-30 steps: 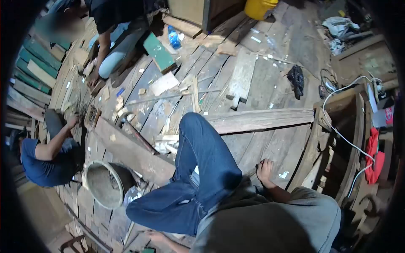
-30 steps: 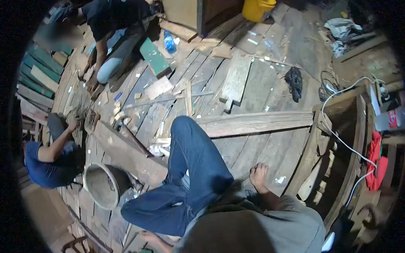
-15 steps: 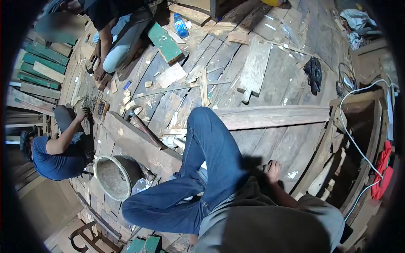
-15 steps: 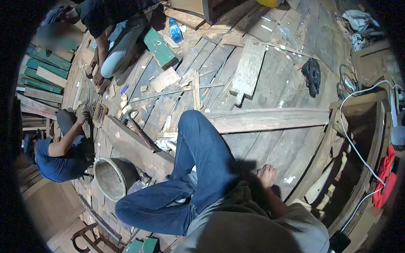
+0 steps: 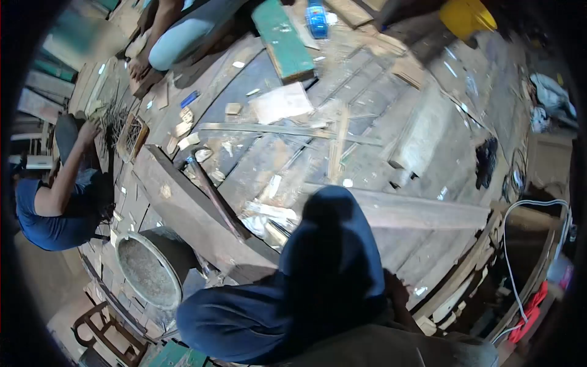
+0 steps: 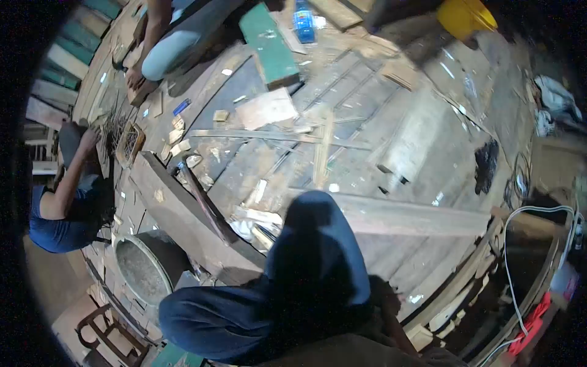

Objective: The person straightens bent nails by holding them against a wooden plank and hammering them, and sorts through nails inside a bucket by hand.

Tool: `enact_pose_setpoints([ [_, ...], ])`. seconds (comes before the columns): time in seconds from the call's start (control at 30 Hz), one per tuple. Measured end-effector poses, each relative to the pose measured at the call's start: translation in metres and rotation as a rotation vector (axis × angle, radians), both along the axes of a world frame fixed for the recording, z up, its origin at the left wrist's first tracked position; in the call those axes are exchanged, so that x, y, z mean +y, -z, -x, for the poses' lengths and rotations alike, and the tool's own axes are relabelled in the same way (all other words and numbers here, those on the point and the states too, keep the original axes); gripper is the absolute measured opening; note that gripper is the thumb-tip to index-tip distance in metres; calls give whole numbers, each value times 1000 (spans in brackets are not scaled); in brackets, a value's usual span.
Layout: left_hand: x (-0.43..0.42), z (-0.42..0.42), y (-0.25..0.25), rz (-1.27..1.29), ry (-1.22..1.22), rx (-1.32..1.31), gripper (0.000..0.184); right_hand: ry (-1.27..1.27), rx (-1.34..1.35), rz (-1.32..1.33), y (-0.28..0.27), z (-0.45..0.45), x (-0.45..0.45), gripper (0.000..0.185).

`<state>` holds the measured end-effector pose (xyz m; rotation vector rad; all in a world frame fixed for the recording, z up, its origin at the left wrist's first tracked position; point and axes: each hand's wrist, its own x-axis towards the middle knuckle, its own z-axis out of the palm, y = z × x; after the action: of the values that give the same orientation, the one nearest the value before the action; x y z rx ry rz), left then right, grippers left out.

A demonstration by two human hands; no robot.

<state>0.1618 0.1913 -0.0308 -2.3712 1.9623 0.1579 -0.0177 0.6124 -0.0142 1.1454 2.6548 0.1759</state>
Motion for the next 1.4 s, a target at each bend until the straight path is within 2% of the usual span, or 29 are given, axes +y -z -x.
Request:
enact_pose_setpoints([
  [0.4,-18,12,15,78,-241,-91,35,-38,-80,95,5,35,-7,49],
  [0.6,-12,-16,13,128,-314,-72,33,21,217,361,-4,27,8,52],
  [0.63,-9,-26,12,144,-333,-70,33,-34,35,279,-18,25,8,54],
  [0.67,-8,-37,9,145,-342,-61,33,-12,-29,201,-23,20,-3,59],
  [0.7,-6,-48,3,150,-346,-65,32,53,132,322,53,-15,60,66],
  [0.8,3,-78,-2,138,-397,-121,31,-60,-59,350,-2,19,10,66],
  [1.0,12,-91,-12,139,-532,-103,29,-223,-137,426,-50,38,-29,68],
  [1.07,13,-78,-23,135,-594,-104,28,-283,-165,441,-54,43,-41,69],
  [1.1,22,-89,-13,138,-624,-102,27,-308,-175,444,-58,44,-45,69],
  [1.13,32,-107,5,141,-640,-110,27,-329,-187,448,-61,44,-50,70],
  [1.17,30,-116,45,151,-653,-111,27,-346,-198,455,-63,44,-55,70],
  [1.27,18,-101,12,175,-655,-122,25,-374,-216,471,-68,44,-59,71],
  [1.4,17,-98,25,233,-567,-139,24,-363,-236,501,-74,37,-64,72],
])
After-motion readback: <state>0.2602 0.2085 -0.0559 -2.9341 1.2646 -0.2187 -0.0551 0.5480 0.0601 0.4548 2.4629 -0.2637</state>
